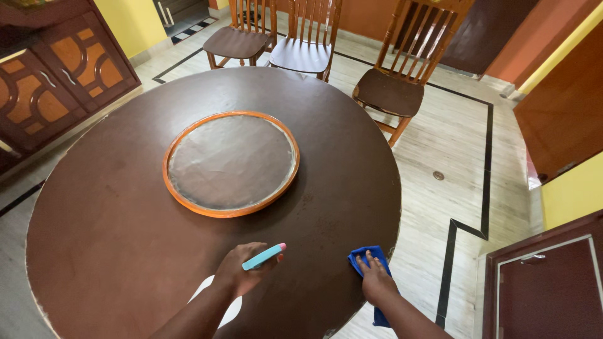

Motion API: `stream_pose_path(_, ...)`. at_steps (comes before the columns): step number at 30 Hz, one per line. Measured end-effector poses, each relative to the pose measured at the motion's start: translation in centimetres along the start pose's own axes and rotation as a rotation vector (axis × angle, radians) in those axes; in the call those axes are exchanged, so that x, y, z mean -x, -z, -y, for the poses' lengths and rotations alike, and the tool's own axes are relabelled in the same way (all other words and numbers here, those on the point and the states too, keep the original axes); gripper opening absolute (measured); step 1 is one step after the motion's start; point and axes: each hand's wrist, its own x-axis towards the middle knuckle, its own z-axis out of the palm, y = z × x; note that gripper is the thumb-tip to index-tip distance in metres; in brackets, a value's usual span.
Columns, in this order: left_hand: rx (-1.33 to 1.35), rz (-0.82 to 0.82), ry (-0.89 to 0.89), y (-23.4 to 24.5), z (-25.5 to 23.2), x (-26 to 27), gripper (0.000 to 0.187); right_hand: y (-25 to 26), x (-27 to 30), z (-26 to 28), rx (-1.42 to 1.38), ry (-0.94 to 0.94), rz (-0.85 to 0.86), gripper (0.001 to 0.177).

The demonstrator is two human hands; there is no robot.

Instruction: The person sprays a cleaning solution onto a round dining table and wipes the surface with a blue cloth. The person works around a circular tray placed in the center of the table, cleaning the surrounding area.

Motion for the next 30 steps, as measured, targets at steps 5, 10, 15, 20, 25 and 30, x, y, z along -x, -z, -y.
stream_pose_path(5, 0.074, 0.076, 0.084, 1.3, -0.3, 0.1, 0.015, -1.0, -1.1, -0.4, -0.008, 0.017, -0.025, 0.084)
stream_pose_path(10, 0.288, -0.012, -0.024, 2.1, 1.6, -1.6, 0.012, -0.4, -0.5, -0.3, -0.011, 0.032, -0.017, 0.087)
stream_pose_path(15, 0.467, -0.142, -0.195, 2.9, 4.0, -2.9, 0.030, 0.0, 0.0, -0.1, -0.001, 0.032, -0.003, 0.089)
stream_pose_path(20, 0.192, -0.272, -0.338, 4.3, 4.3, -2.4, 0.046, 0.0, -0.1, -0.1, -0.006, 0.008, 0.022, 0.092)
stream_pose_path(25, 0.191, -0.172, -0.167, 5.8, 4.0, -0.3, 0.072, 0.4, 0.4, 0.1, 0.006, 0.021, 0.016, 0.090)
stream_pose_path(30, 0.131, -0.060, -0.058, 7.1, 4.2, 1.8, 0.096, 0.1, 0.1, 0.2, 0.022, -0.006, 0.031, 0.091)
